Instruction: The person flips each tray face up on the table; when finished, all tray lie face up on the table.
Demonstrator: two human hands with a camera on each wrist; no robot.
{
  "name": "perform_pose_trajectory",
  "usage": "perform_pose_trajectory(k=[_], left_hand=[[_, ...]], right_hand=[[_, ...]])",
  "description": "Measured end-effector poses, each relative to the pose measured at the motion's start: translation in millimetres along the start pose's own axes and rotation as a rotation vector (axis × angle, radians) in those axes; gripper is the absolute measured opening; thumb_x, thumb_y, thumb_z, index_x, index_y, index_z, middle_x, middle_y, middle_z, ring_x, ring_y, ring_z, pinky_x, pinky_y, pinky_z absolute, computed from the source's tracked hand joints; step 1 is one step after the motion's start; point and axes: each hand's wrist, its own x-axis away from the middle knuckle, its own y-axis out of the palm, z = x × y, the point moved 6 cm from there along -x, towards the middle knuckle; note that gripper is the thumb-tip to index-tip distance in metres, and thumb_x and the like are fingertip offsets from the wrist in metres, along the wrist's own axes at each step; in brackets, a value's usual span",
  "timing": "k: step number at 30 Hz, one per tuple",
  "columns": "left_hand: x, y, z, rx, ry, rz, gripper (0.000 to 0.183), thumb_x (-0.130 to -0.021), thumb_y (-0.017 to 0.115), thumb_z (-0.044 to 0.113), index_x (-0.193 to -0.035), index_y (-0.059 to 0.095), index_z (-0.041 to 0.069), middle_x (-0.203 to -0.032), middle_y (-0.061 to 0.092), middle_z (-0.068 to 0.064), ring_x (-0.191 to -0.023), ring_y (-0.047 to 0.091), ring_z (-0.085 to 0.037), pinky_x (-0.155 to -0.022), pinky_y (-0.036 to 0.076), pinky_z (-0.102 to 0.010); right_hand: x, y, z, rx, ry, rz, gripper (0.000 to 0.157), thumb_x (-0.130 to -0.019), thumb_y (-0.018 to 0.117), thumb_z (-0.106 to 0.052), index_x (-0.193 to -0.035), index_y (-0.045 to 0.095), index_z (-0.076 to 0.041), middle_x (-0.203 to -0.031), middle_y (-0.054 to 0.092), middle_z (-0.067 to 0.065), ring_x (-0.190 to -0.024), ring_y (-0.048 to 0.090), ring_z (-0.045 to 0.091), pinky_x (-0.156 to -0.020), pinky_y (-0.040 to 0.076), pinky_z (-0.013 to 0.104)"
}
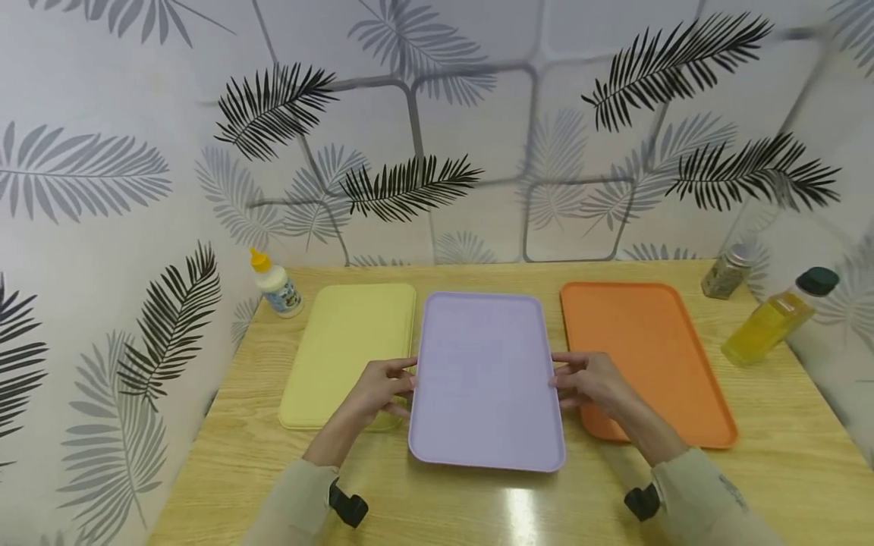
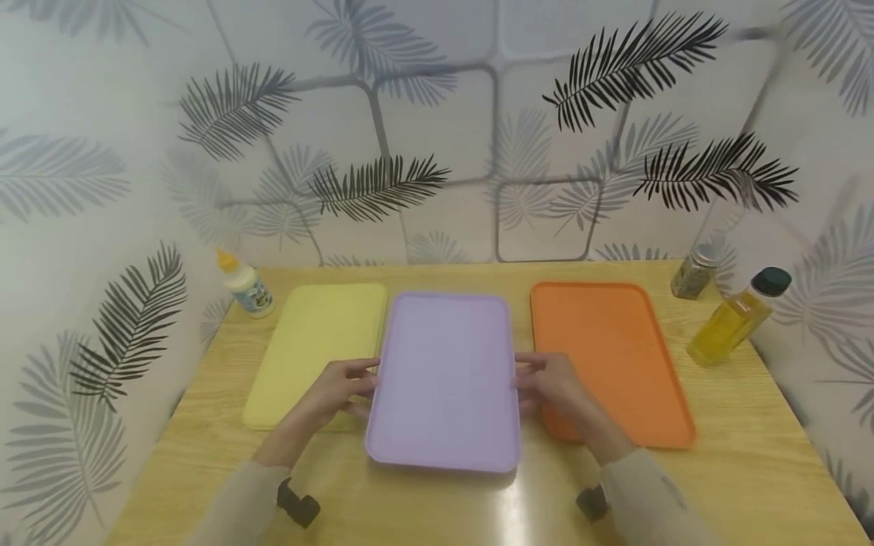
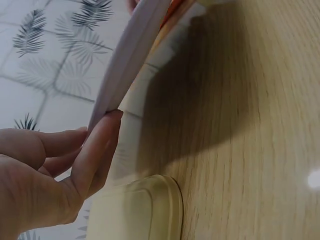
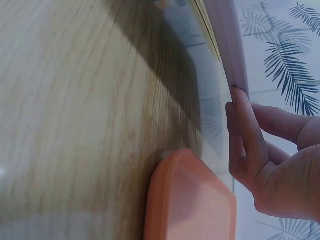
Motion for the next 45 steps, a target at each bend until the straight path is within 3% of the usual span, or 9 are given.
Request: perform_pose_trajectory(k=[6, 11, 16, 19, 26, 30, 37, 41, 45], left_hand=[[-14.3, 9.0, -1.6, -0.13, 0.019, 0.089, 0.043, -0.09, 0.057, -0.009, -0.133, 0.052, -0.008, -0.09, 0.059, -0.018, -0.069, 0.063, -0.021, -0.054, 0.059, -0.037], [-25.3, 13.9, -3.9, -0.251, 0.032, 0.167, 0.04, -0.087, 0.058, -0.011, -0.127, 0.057, -0.009, -0.089, 0.061, -0.016, -0.073, 0.06, -0.021, -0.059, 0.058, -0.031], [-38.5, 13.6, -2.5, -0.257, 0.018, 0.246, 0.038, -0.085, 0.058, -0.013, -0.123, 0.061, -0.009, -0.088, 0.06, -0.015, -0.072, 0.061, -0.021, -0.055, 0.059, -0.031], [-46.8, 14.1, -2.1, -0.257, 0.0, 0.261, 0.038, -0.085, 0.058, -0.012, -0.122, 0.061, -0.009, -0.087, 0.061, -0.015, -0.068, 0.062, -0.02, -0.054, 0.059, -0.034], [-61.1, 15.0, 6.5, -0.369, 0.051, 0.286, 0.034, -0.084, 0.061, -0.011, -0.118, 0.064, -0.009, -0.091, 0.069, -0.019, -0.07, 0.065, -0.022, -0.061, 0.059, -0.034], [-66.3, 15.2, 9.1, -0.423, 0.061, 0.302, 0.034, -0.082, 0.061, -0.01, -0.116, 0.066, -0.007, -0.094, 0.07, -0.02, -0.071, 0.066, -0.022, -0.061, 0.059, -0.033], [-71.4, 14.5, 2.0, -0.291, 0.002, 0.283, 0.039, -0.081, 0.056, -0.014, -0.118, 0.065, -0.007, -0.08, 0.068, -0.017, -0.054, 0.062, -0.018, -0.047, 0.057, -0.035], [-72.0, 16.2, 3.1, -0.285, -0.005, 0.278, 0.04, -0.081, 0.054, -0.014, -0.119, 0.064, -0.008, -0.078, 0.067, -0.016, -0.052, 0.06, -0.016, -0.045, 0.056, -0.034], [-71.6, 18.4, 5.2, -0.284, 0.001, 0.269, 0.041, -0.081, 0.053, -0.015, -0.119, 0.064, -0.007, -0.08, 0.068, -0.017, -0.052, 0.06, -0.017, -0.046, 0.057, -0.036]], right_hand=[[-10, -4.1, -2, 0.046, -0.019, 0.038, 0.056, -0.085, 0.065, 0.008, -0.136, 0.043, 0.015, -0.09, 0.064, 0.013, -0.066, 0.066, 0.018, -0.059, 0.06, 0.038], [-19, -6.9, 0, 0.089, -0.01, 0.051, 0.055, -0.084, 0.065, 0.009, -0.134, 0.044, 0.016, -0.089, 0.064, 0.015, -0.066, 0.064, 0.016, -0.056, 0.06, 0.037], [-30, -10.1, -6, 0.11, -0.013, 0.079, 0.054, -0.082, 0.065, 0.011, -0.132, 0.045, 0.017, -0.09, 0.065, 0.017, -0.069, 0.065, 0.016, -0.057, 0.06, 0.038], [-37, -12.8, -9, 0.13, -0.009, 0.089, 0.052, -0.082, 0.064, 0.011, -0.131, 0.047, 0.017, -0.091, 0.066, 0.02, -0.069, 0.065, 0.017, -0.057, 0.06, 0.038], [-47, -12.6, -16, 0.226, -0.055, 0.09, 0.048, -0.081, 0.061, 0.011, -0.127, 0.048, 0.021, -0.103, 0.064, 0.034, -0.068, 0.068, 0.024, -0.056, 0.059, 0.04], [-51, -13.4, -14, 0.271, -0.053, 0.121, 0.048, -0.078, 0.059, 0.012, -0.125, 0.049, 0.022, -0.1, 0.064, 0.033, -0.065, 0.067, 0.024, -0.055, 0.059, 0.04], [-57, -11.4, -12, 0.426, -0.112, 0.16, 0.051, -0.072, 0.051, 0.013, -0.122, 0.052, 0.022, -0.096, 0.065, 0.031, -0.063, 0.066, 0.023, -0.05, 0.058, 0.037], [-59, -10.1, -14, 0.524, -0.149, 0.19, 0.05, -0.069, 0.048, 0.013, -0.119, 0.055, 0.022, -0.094, 0.065, 0.034, -0.056, 0.066, 0.023, -0.045, 0.056, 0.033], [-57, -8.9, -17, 0.615, -0.174, 0.21, 0.043, -0.069, 0.045, 0.013, -0.107, 0.062, 0.019, -0.082, 0.066, 0.029, -0.046, 0.063, 0.019, -0.042, 0.055, 0.031]])
